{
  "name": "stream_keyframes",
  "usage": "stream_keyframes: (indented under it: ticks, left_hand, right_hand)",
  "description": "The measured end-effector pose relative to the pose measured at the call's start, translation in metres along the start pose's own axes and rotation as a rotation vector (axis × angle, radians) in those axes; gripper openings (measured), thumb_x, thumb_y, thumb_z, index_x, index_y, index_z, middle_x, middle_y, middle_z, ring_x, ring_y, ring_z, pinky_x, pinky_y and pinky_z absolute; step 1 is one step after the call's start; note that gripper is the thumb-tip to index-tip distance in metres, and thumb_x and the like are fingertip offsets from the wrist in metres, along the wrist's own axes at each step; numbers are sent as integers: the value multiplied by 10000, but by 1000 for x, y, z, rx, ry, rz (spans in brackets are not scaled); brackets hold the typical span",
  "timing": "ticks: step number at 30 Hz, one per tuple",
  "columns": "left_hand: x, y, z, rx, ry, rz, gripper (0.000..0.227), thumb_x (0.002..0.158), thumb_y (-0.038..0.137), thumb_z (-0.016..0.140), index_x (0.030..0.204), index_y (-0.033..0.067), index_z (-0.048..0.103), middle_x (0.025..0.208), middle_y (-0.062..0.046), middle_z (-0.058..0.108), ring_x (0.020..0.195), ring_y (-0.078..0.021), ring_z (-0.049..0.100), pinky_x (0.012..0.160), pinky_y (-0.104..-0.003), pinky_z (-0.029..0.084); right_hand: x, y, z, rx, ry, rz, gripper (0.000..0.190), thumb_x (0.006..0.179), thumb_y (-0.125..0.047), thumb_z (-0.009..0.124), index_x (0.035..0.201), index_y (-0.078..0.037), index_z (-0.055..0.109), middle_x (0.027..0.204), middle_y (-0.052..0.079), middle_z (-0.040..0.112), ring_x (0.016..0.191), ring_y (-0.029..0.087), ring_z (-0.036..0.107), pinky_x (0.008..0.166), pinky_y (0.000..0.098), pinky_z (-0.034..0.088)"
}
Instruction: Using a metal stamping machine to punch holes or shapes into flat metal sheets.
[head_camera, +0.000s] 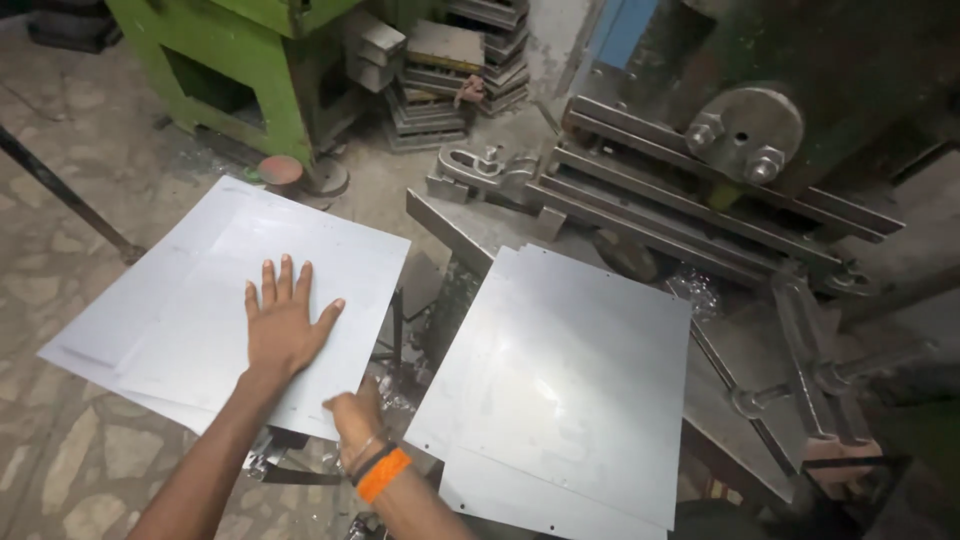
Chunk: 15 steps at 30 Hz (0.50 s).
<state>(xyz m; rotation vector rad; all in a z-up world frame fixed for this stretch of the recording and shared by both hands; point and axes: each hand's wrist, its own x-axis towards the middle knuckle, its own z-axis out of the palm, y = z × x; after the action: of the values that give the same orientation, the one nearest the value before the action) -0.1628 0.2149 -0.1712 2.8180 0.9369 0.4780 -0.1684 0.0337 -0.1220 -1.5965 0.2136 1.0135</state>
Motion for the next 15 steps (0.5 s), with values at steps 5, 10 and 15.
stream_keyframes:
  ticks: [5,10,15]
  left_hand:
    - [50,43,-4,-47,44,168,858,972,667,241,1594,76,246,1679,-158,204,1559,-349,115,1233,-605,18]
    - [109,60,24,27,-96,258,898,952,745,102,1624,151,82,1703,-74,64,1566,-278,-27,1217,-601,-68]
    - [118,61,22,-52,-123,223,834,974,671,222,1595,116,264,1699,-93,171,1576,-294,34,1218,-638,-1]
  right_hand:
    - [-35,-8,-11,45,-96,56,255,952,-23,596,1204,-19,636,945,93,700,596,103,699,450,109,570]
    - [5,11,-8,400,-117,-66,144,960,75,589,1104,75,586,820,148,634,476,171,648,334,178,455]
    - [-1,-6,-7,-16,115,-178,156,862,-70,740,1013,-46,710,785,27,688,574,80,648,528,173,612]
